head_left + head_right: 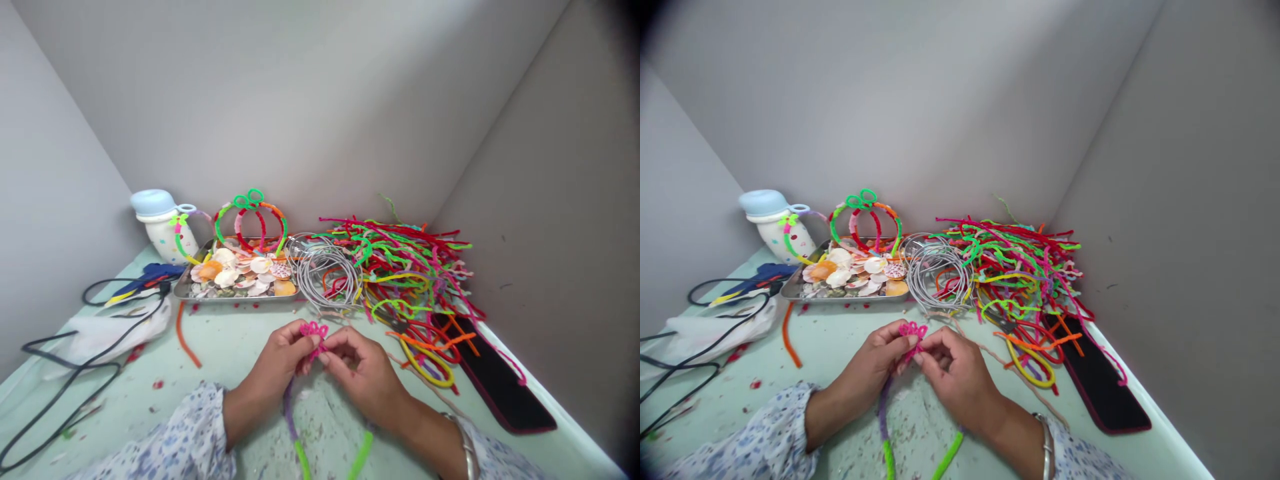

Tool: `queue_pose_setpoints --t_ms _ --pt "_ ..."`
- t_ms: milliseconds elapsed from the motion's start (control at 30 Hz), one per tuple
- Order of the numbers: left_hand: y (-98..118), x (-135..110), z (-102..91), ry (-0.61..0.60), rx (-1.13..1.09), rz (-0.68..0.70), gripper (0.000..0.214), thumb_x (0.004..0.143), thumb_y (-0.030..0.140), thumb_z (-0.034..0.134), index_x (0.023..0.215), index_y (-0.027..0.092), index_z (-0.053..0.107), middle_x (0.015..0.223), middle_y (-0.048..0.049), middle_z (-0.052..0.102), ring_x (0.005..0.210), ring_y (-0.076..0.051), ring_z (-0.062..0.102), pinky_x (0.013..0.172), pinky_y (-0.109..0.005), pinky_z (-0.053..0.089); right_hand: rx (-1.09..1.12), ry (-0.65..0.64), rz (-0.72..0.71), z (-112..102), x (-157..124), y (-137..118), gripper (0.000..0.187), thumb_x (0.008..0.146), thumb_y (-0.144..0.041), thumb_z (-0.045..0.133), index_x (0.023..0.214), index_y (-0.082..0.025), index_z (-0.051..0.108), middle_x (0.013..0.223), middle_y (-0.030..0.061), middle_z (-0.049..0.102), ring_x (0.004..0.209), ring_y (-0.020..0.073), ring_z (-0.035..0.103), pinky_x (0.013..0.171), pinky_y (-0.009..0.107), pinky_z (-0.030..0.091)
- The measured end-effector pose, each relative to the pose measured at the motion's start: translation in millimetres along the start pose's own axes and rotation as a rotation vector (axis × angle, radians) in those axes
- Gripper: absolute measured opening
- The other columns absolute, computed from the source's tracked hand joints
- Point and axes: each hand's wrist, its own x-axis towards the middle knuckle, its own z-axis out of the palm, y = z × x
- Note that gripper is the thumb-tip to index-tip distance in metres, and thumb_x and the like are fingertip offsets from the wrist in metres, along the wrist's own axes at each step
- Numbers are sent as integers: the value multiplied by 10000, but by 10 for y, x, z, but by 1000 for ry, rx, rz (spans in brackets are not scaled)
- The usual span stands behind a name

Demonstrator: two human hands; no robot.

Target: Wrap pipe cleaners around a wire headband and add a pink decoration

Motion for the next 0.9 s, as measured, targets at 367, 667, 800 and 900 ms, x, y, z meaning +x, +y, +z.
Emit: queue_pose_setpoints --t_ms 367,667,800,900 --pt "85 -25 36 -114 133 -9 215 789 328 646 695 145 584 512 59 469 428 -58 342 418 -189 248 177 -23 168 -96 105 -104 273 834 -443 609 766 -180 588 576 -31 540 505 101 461 490 223 379" --pt "46 -52 79 -194 284 -35 169 768 297 616 692 147 606 472 66 456 401 -68 359 414 -194 298 55 -63 4 -198 134 -130 134 840 -334 624 892 -211 624 805 -1 573 726 145 549 665 258 441" --pt "48 -67 115 -229 327 -41 109 732 233 589 659 152 597 501 61 461 412 -67 361 422 -196 328 -131 -128 -132 -216 159 -215 110 842 -236 626 741 -198 651 847 15 568 825 160 558 764 279 433" --pt "59 -80 133 -244 375 -50 106 702 200 570 603 161 570 475 70 428 399 -65 345 410 -196 304 -208 -181 -178 -205 149 -253 110 851 -198 613 760 -213 674 852 13 564 831 156 556 775 284 434"
